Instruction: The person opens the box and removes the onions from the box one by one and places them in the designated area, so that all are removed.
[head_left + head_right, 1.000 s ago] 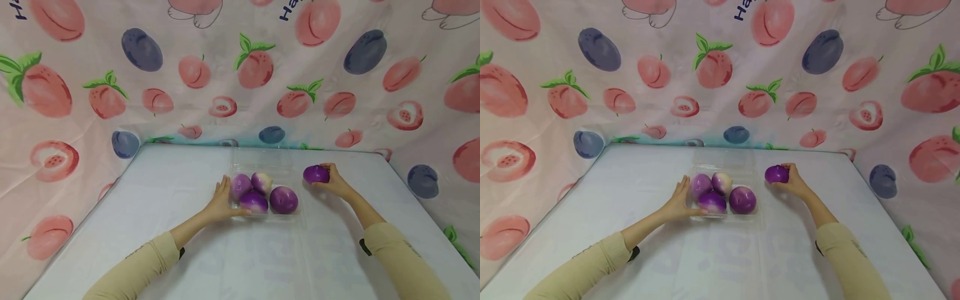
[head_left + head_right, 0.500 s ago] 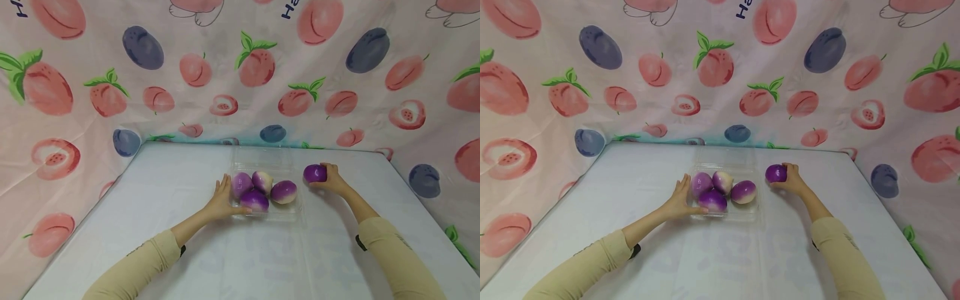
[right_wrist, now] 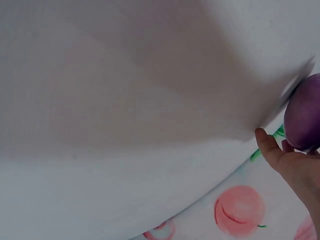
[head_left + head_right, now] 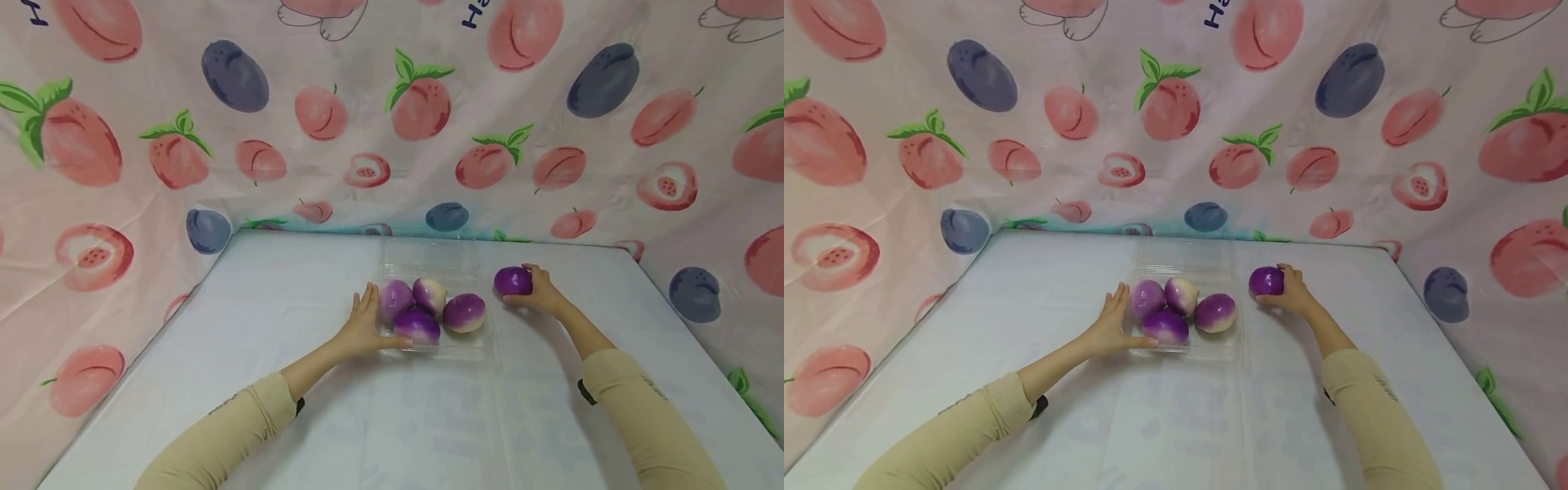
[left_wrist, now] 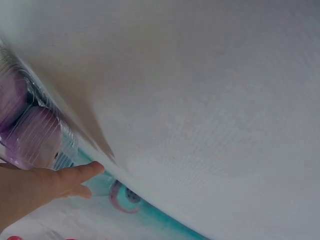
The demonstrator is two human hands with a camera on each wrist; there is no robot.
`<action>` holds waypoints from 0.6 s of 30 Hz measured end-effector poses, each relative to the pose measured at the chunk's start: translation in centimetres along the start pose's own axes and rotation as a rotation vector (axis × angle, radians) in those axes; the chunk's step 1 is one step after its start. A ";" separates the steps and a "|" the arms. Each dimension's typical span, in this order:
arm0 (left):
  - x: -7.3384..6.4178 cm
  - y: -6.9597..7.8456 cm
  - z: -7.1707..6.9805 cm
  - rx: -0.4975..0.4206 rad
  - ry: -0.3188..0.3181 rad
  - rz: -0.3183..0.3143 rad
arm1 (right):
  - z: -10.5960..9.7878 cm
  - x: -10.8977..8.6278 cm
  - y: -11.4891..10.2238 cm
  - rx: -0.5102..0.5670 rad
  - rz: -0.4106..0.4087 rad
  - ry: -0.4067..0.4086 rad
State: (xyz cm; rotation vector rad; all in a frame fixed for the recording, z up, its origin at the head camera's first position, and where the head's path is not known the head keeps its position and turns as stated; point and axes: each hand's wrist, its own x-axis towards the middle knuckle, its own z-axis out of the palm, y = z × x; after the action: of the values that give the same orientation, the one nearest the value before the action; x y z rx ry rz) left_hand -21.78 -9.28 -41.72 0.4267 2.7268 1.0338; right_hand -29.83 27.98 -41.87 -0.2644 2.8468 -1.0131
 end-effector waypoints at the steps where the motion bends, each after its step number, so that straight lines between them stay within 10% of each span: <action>1: 0.0 0.0 0.0 -0.001 -0.001 0.001 | 0.0 0.0 0.0 0.002 0.001 -0.002; 18: -0.1 0.2 -0.3 0.003 -0.033 -0.005 | -0.7 -0.6 -0.7 -0.056 -0.101 0.130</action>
State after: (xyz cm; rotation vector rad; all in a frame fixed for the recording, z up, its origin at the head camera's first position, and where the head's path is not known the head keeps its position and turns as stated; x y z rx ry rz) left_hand -21.75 -9.31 -41.37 0.4339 2.6990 1.0129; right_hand -29.29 28.01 -40.88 -0.3639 3.0102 -1.0050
